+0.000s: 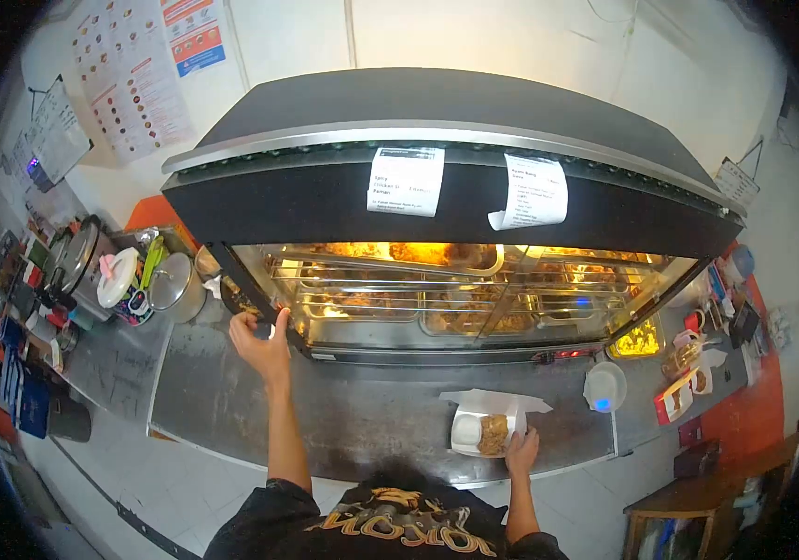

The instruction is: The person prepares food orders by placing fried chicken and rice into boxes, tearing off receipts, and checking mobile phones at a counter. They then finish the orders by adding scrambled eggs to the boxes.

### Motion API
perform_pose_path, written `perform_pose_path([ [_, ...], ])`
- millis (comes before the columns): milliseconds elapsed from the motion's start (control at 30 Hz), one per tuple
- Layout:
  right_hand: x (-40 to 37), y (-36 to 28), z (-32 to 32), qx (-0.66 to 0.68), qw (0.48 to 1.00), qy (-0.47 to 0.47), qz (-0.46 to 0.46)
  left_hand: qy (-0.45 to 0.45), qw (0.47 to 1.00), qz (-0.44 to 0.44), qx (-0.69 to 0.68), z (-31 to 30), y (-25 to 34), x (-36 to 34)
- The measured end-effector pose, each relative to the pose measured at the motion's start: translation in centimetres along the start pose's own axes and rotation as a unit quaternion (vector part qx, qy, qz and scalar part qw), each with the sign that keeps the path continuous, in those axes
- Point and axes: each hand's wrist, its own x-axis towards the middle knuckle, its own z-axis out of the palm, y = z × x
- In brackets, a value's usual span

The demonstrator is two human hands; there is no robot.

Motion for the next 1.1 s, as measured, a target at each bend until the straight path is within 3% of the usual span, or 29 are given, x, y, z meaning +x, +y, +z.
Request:
perform_pose_path([
  [67,0.3,0.8,0.3,-0.058,0.998,0.011,-0.006,0.003,1.000,0.024,0.003,-0.1,1.4,-0.3],
  [200,2.3,1.3,1.0,-0.046,0.999,0.007,0.003,0.011,0.991,-0.016,-0.134,-0.6,7.8,0.5],
  [267,2.6,1.3,0.6,-0.104,0.994,-0.037,0.002,-0.037,0.949,0.019,-0.312,-0.6,11.3,2.0],
  [333,3.2,2.7,1.5,-0.122,0.991,-0.053,-0.019,-0.095,0.897,0.108,-0.417,-1.2,16.0,4.4],
  [400,3.9,2.5,1.3,-0.119,0.991,-0.056,-0.034,-0.139,0.861,0.085,-0.482,-1.2,20.8,6.1],
  [467,3.8,-1.1,0.4,0.009,0.998,-0.025,-0.050,-0.162,0.838,0.028,-0.521,-0.9,23.7,6.8],
  [500,3.6,-2.4,-0.2,0.047,0.994,0.007,-0.100,-0.140,0.857,0.011,-0.495,-0.4,24.1,6.7],
  [567,3.5,-5.9,-2.7,0.058,0.993,-0.095,0.047,-0.116,0.869,-0.012,-0.480,1.4,24.0,6.8],
  [600,3.8,-5.9,-2.9,0.048,0.987,-0.122,0.094,-0.148,0.867,-0.097,-0.466,1.7,23.4,6.7],
  [633,3.7,-3.4,-1.4,0.117,0.992,-0.044,-0.004,-0.141,0.861,-0.096,-0.480,2.5,22.7,6.8],
  [667,3.9,-3.8,-2.1,0.119,0.989,-0.068,0.047,-0.147,0.893,-0.102,-0.413,2.3,23.1,6.8],
  [733,5.0,-2.8,-1.5,0.158,0.982,-0.084,0.061,-0.179,0.848,-0.074,-0.493,2.9,20.8,7.1],
  [800,5.6,-1.8,-0.8,0.162,0.983,-0.079,0.037,-0.143,0.896,-0.100,-0.408,1.0,22.6,4.6],
  [833,6.0,-0.9,-0.9,0.161,0.983,-0.087,-0.002,-0.198,0.905,-0.046,-0.374,0.4,21.5,3.5],
  [900,6.6,1.1,-2.3,0.175,0.980,-0.088,-0.029,-0.169,0.954,-0.110,-0.223,-0.9,22.9,-1.8],
  [933,6.9,1.5,-2.7,0.186,0.977,-0.089,-0.059,-0.175,0.957,-0.089,-0.212,-0.4,18.8,-3.5],
  [967,6.7,0.9,-3.2,0.188,0.973,-0.132,-0.016,-0.189,0.971,-0.080,-0.120,-0.5,18.9,-5.1],
  [1000,7.1,2.6,-4.3,0.187,0.966,-0.180,0.011,-0.208,0.965,-0.103,-0.122,-0.8,21.8,-8.5],
  [1067,7.2,5.7,-2.9,0.337,0.920,-0.185,0.075,-0.228,0.917,-0.239,-0.223,0.0,19.7,-11.8],
  [1100,7.0,6.7,-1.3,0.322,0.936,-0.133,0.046,-0.214,0.909,-0.251,-0.253,0.7,20.0,-11.8],
])
